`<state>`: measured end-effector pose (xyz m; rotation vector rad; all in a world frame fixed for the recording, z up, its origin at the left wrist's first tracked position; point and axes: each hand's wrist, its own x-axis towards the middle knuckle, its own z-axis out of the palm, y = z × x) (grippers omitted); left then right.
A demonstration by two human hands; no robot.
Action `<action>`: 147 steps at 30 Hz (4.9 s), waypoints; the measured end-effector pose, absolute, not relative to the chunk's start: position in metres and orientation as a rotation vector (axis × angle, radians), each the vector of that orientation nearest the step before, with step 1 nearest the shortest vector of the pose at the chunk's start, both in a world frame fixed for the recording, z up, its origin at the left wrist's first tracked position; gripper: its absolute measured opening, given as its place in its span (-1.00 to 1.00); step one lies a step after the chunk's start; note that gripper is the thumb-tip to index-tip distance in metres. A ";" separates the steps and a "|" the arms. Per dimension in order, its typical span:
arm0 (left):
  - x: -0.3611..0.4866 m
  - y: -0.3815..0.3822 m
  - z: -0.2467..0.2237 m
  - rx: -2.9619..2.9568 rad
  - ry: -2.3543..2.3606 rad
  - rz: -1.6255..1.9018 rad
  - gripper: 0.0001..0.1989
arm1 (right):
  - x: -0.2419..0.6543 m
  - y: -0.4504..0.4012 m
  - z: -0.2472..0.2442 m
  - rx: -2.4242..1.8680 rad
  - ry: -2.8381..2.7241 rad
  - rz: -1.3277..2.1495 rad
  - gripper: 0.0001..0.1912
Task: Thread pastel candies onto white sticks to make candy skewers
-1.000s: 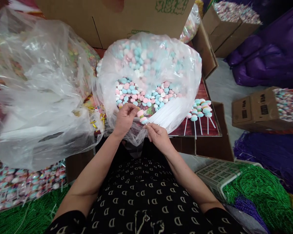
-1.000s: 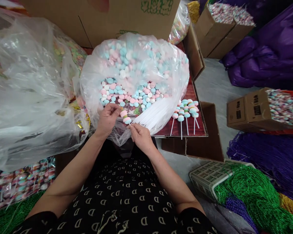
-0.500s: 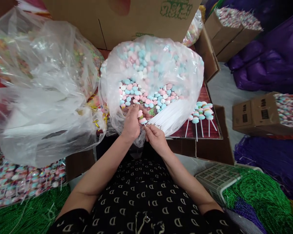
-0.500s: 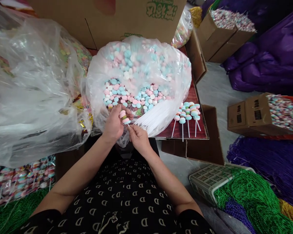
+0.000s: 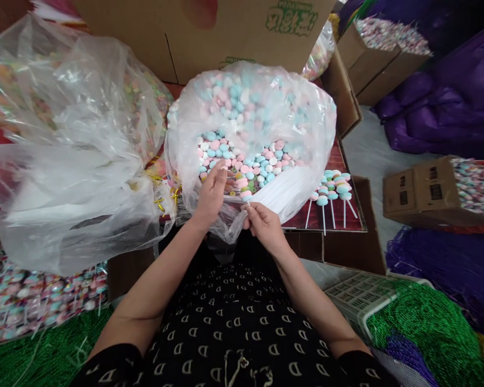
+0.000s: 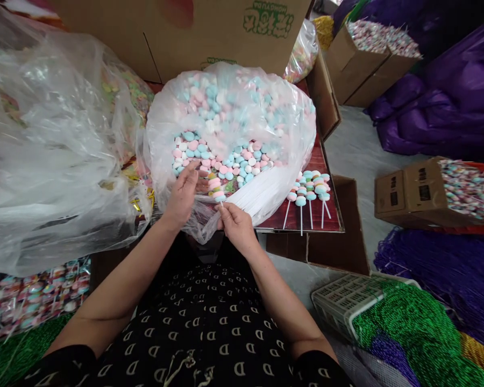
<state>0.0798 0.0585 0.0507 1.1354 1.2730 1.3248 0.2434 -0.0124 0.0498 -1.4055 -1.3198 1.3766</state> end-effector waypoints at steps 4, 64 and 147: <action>0.043 0.095 0.047 1.831 1.666 1.046 -0.80 | 0.251 -0.010 0.051 -1.412 -1.166 1.366 -0.40; 0.068 0.048 0.048 1.006 1.002 1.209 -0.56 | 0.219 0.029 0.039 -1.167 -1.108 1.248 -0.43; 0.064 0.051 0.051 1.115 1.040 1.147 -0.66 | 0.238 -0.026 0.058 -1.481 -1.358 1.354 -0.54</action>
